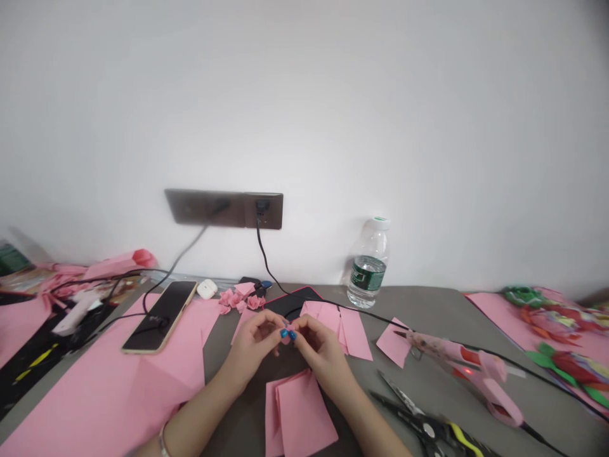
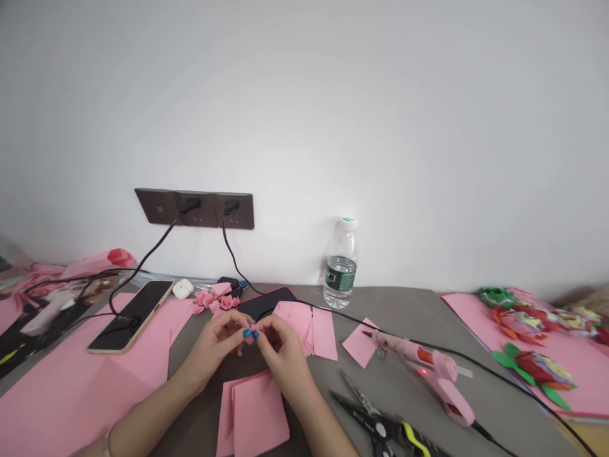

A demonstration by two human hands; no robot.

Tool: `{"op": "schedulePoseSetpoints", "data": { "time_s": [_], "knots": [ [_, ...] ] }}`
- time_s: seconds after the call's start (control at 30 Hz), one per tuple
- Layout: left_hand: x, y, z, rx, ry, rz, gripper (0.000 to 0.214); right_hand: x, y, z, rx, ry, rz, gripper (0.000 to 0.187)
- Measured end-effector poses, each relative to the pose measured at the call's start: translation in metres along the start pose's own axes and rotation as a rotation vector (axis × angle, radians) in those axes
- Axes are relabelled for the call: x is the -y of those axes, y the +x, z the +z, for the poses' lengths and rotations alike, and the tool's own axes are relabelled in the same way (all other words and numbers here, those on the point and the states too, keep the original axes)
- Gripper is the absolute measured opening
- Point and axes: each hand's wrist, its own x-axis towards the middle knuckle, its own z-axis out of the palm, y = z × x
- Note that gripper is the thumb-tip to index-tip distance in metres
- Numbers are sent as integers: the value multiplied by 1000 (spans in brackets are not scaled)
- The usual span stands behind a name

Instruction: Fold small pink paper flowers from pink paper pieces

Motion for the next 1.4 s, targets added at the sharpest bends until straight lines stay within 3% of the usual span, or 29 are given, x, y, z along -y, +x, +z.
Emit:
{"op": "schedulePoseSetpoints", "data": {
  "time_s": [0.23, 0.53, 0.8, 1.0, 1.3, 1.4],
  "knots": [
    [1, -1, -2, -7, -4, 28, 21, 1, -1, 1, 54, 32, 36, 36],
    [-3, -1, -2, 97, -9, 1, 18, 2, 2, -1, -40, 77, 81, 44],
    [4, 0, -2, 38, -37, -44, 14, 1, 2, 0, -49, 126, 81, 44],
    [5, 2, -4, 72, -19, 61, 17, 2, 2, 0, -25, 190, 105, 43],
    [5, 0, -8, 111, 198, 264, 7, 2, 1, 0, 23, 272, 131, 43],
    [5, -1, -7, 92, 213, 258, 5, 3, 0, 0, 18, 272, 108, 41]
  ]
}}
